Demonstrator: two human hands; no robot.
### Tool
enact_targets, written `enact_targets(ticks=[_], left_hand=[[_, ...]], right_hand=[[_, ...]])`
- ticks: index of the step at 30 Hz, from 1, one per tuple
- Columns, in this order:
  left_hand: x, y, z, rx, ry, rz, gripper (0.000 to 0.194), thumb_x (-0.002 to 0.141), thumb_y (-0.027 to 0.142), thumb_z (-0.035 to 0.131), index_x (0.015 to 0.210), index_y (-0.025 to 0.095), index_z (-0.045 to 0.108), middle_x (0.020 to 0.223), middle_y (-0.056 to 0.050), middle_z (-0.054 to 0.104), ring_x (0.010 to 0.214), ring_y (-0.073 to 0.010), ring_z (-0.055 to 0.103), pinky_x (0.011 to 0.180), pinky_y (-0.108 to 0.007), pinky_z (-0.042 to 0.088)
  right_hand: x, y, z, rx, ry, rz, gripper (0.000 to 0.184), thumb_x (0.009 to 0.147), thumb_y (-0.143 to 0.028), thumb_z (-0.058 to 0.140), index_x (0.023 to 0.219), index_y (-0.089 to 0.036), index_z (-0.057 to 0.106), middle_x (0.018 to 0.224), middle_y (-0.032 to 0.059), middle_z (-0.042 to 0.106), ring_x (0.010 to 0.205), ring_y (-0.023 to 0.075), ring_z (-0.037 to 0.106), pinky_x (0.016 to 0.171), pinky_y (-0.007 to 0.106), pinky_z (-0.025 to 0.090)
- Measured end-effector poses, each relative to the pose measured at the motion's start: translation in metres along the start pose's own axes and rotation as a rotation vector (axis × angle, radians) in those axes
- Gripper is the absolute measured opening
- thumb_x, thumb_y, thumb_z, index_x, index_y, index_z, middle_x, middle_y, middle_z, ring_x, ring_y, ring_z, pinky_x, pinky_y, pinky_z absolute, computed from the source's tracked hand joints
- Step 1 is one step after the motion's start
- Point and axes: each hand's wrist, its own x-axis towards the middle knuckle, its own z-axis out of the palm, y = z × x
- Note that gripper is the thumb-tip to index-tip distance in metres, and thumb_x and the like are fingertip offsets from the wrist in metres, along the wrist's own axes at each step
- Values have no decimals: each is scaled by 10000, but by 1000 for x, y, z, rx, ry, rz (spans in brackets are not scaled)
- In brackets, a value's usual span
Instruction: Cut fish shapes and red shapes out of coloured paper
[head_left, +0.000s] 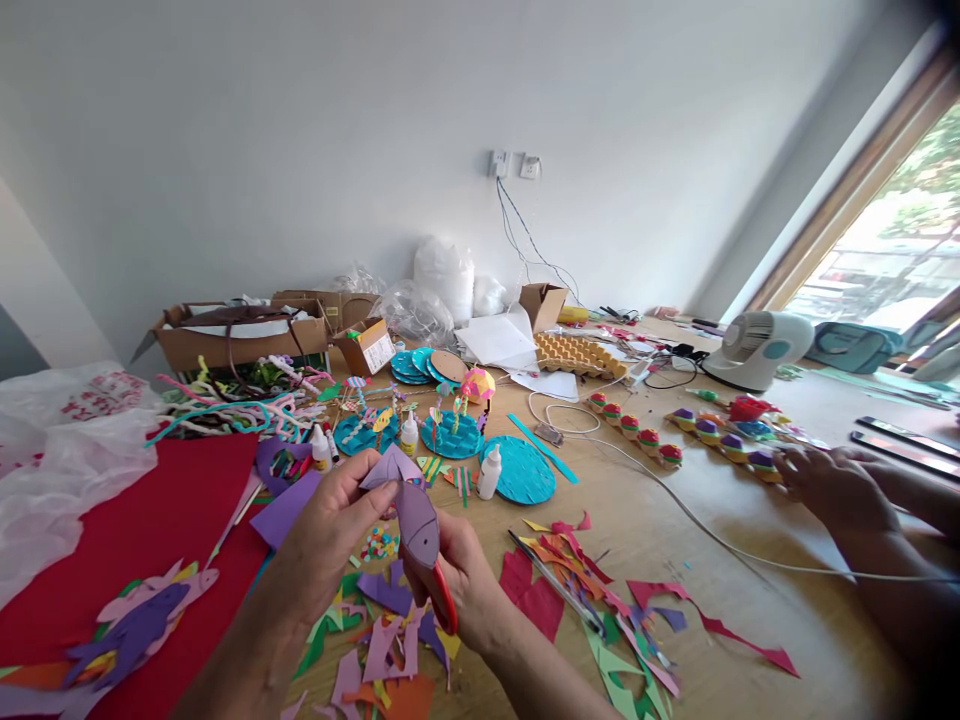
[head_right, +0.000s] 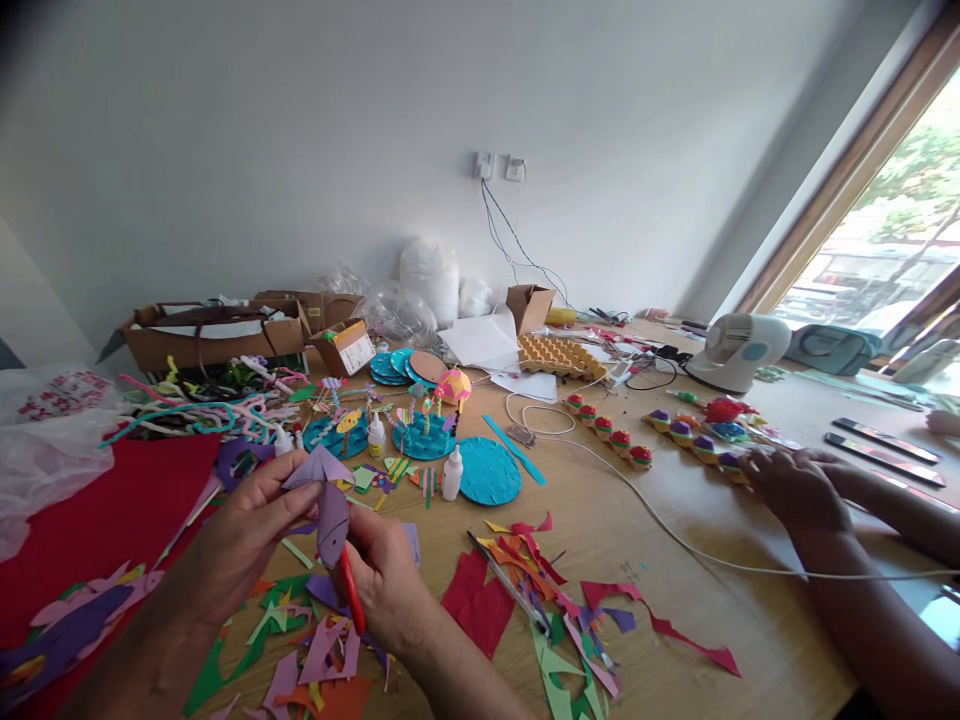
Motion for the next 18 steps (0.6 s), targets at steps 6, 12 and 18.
enact_targets(ticks=[6,12,18], left_hand=[[1,2,1,10,22,-23,177,714,358,661,687,211,566,652,43,510,686,-159,496,674,-255,462],[-1,0,1,-3,-3,-2,162,765,361,633,719,215,579,673,39,517,708,-163,506,698,-263,464],[0,0,-1,32,-27,4,162,763,371,636,733,218,590,676,34,538,707,-168,519,698,-267,462]], right_hand=[[-1,2,1,-44,31,-50,521,808,-646,561,593,-183,456,530,-47,388,502,81,317,446,193,253],[-1,3,3,-59,68,-42,513,798,-636,555,570,-191,441,523,-40,381,526,96,342,461,201,277],[-3,5,2,-88,74,-30,514,779,-643,562,556,-197,435,487,-43,349,529,107,356,458,207,277]])
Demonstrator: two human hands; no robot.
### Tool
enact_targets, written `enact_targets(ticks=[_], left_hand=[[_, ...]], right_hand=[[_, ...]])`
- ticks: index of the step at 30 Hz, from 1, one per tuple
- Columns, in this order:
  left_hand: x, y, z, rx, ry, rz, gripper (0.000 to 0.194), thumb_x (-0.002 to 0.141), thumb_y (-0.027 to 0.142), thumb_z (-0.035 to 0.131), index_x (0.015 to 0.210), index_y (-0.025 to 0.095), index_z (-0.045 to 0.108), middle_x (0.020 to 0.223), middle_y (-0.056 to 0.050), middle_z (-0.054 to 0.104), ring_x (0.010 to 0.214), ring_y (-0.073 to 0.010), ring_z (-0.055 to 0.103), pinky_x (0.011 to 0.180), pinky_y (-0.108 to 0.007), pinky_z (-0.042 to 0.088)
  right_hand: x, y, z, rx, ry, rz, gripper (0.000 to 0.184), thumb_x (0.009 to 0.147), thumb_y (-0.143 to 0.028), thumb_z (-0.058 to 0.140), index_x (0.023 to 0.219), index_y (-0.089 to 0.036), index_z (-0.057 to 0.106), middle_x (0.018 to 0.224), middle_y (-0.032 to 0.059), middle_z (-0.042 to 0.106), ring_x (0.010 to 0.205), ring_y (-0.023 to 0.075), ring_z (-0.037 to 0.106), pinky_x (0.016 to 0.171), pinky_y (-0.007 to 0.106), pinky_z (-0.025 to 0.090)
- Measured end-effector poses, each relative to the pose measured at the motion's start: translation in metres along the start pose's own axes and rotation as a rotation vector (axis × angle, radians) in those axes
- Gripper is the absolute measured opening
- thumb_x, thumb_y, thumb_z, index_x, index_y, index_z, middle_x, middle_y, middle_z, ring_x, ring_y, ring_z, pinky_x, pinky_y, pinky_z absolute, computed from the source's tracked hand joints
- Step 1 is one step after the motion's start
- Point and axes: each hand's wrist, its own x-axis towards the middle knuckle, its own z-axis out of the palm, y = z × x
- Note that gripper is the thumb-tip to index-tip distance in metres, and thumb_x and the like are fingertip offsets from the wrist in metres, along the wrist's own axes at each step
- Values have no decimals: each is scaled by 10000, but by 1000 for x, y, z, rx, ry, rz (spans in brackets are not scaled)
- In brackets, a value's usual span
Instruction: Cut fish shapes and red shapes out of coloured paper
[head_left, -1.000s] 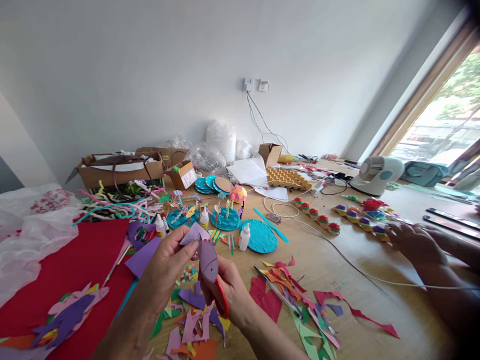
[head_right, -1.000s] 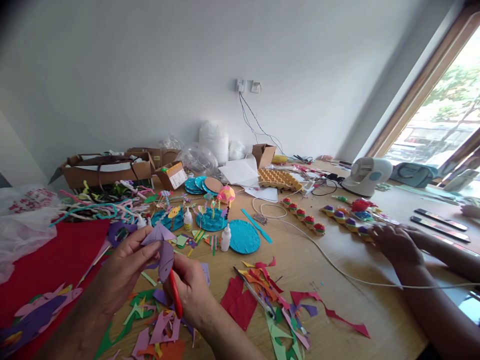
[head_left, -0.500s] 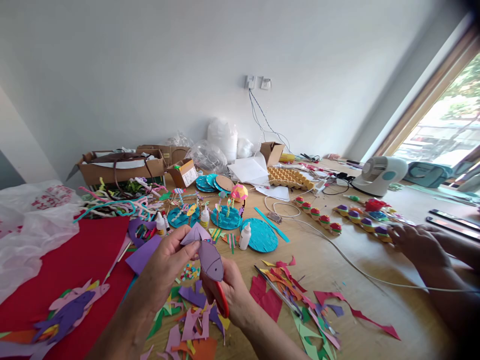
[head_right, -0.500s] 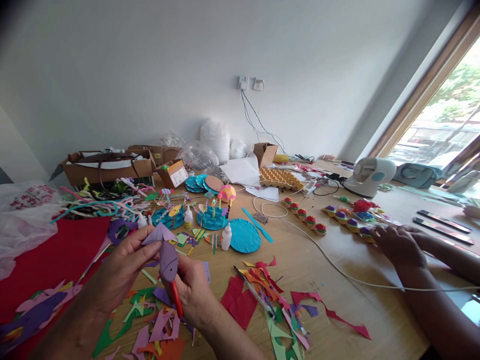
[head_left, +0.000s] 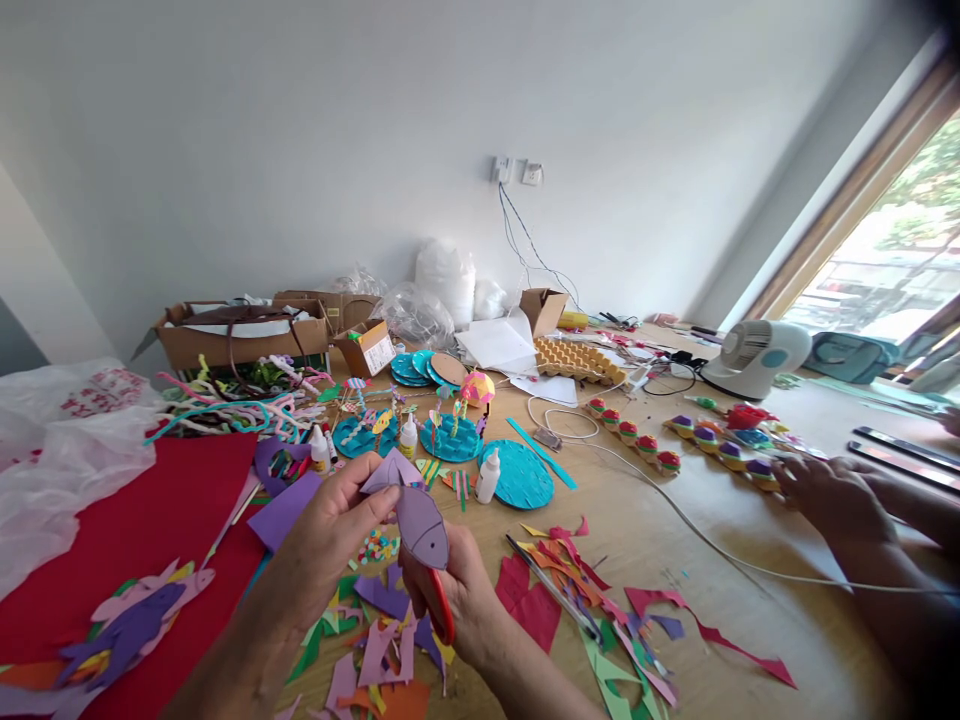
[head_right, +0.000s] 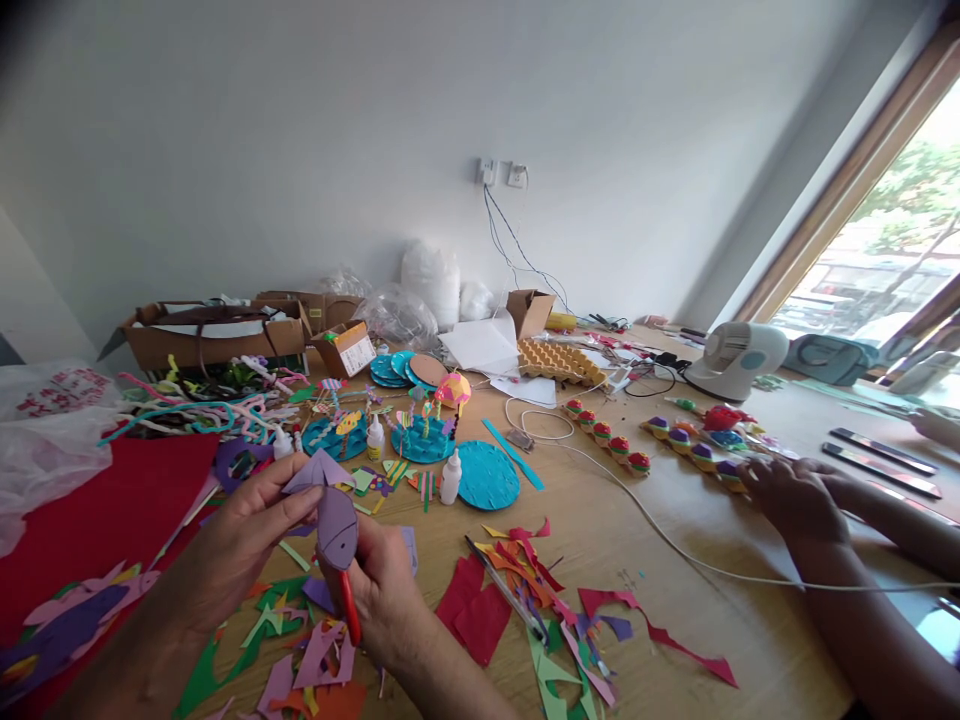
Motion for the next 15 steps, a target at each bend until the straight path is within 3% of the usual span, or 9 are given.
enact_targets(ticks=[3,8,15], left_hand=[[1,0,-2,27,-9,6,174,761,382,636,712,222,590,682,28,551,702,-173,529,686,-271,469],[0,-3,-3,99,109,52,260,777,402,594,599,224,528,622,31,499,645,-163,496,649,-265,457],[0,-2,-4,164,51,46,250,788,417,578,635,221,546,652,13,558,686,-185,544,683,-282,476]], right_hand=[[-1,-4,2,20,14,30,508,779,-627,562,551,-205,394,494,-50,331,507,94,310,444,208,246],[-1,-6,4,62,-18,10,468,815,-548,550,554,-211,358,500,-60,304,491,82,261,433,207,217],[-4,-2,3,83,-41,23,386,853,-410,520,563,-207,366,512,-64,320,474,73,285,425,191,255]])
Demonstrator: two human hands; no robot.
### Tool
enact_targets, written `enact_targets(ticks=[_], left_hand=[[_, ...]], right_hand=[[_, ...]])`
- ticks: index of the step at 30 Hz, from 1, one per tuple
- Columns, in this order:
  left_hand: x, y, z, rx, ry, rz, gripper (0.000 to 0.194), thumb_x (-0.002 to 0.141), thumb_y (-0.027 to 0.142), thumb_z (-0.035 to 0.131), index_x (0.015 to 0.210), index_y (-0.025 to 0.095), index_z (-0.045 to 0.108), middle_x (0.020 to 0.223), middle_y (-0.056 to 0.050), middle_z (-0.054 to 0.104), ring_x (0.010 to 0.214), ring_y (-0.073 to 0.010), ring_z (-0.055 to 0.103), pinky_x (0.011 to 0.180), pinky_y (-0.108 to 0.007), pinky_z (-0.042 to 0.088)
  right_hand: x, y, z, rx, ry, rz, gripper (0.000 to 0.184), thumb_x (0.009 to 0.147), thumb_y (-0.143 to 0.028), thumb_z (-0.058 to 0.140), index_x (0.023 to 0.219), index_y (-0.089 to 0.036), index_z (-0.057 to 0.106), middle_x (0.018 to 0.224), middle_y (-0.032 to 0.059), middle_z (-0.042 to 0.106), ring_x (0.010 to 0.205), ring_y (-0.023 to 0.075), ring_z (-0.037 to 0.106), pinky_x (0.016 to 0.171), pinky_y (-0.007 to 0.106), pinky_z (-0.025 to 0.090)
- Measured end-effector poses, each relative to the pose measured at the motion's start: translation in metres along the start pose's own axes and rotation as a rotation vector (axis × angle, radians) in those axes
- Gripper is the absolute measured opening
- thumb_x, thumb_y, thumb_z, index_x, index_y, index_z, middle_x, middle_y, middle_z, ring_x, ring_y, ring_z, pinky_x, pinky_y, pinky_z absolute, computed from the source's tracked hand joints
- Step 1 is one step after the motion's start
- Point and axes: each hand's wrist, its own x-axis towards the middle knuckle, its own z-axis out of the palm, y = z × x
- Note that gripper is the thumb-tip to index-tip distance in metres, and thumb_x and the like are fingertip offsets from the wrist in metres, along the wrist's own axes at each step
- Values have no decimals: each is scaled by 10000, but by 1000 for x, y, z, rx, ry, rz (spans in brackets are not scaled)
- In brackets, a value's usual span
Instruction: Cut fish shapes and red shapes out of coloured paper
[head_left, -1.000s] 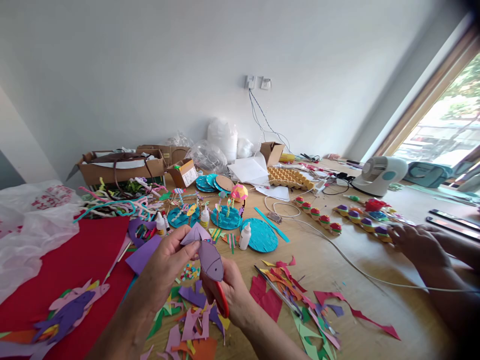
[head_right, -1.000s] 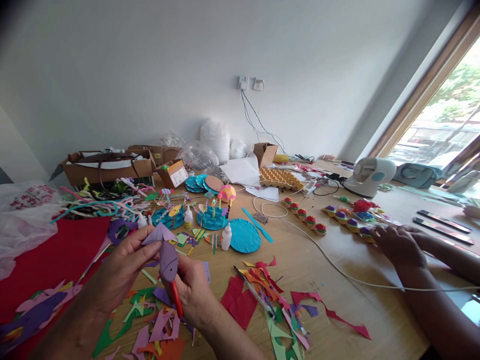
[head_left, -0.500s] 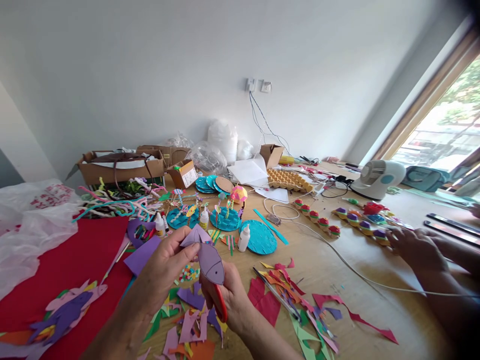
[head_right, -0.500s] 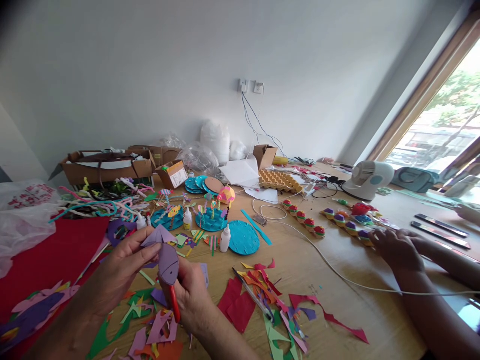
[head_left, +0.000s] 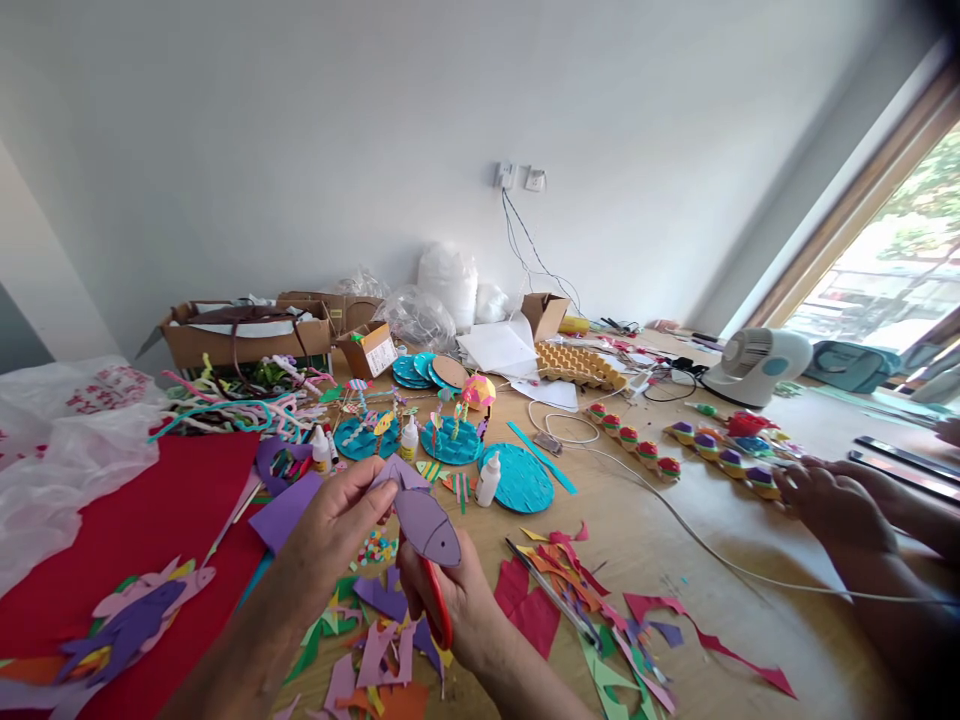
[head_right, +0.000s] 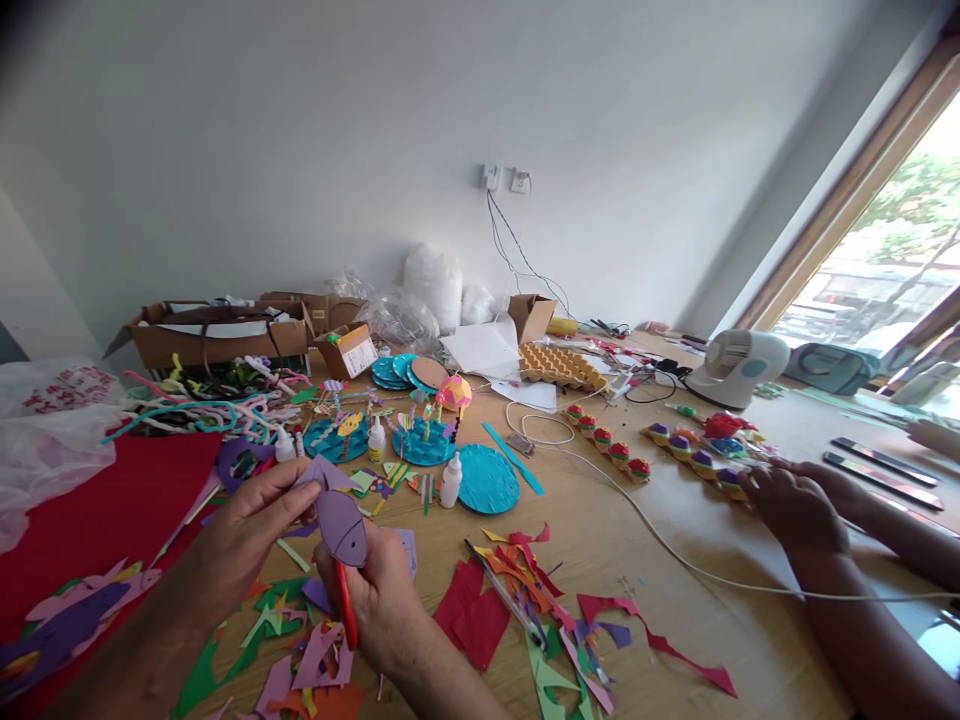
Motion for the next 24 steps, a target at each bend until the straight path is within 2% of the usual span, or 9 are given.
enact_targets(ticks=[9,19,24], left_hand=[[-4,1,1,-47,19,-18,252,768,429,626,633,221,583,624,6,577,690,-198,570,641,-266,471],[-4,3,1,-40,2,-35,244,764,400,621,610,223,557,618,18,555,674,-185,544,616,-254,436],[-4,1,0,-68,-34,-39,237,818,375,576,645,216,546,645,26,518,682,-166,509,623,-241,417]], right_hand=[[-1,-3,3,-25,28,-6,496,833,-596,508,568,-219,324,512,-62,293,477,76,256,418,201,222],[-3,-1,0,-56,18,-47,520,852,-606,509,555,-219,328,500,-60,283,483,85,265,428,214,219],[-4,8,-4,-133,9,-27,491,882,-571,488,570,-214,360,492,-53,329,482,91,323,440,212,272]])
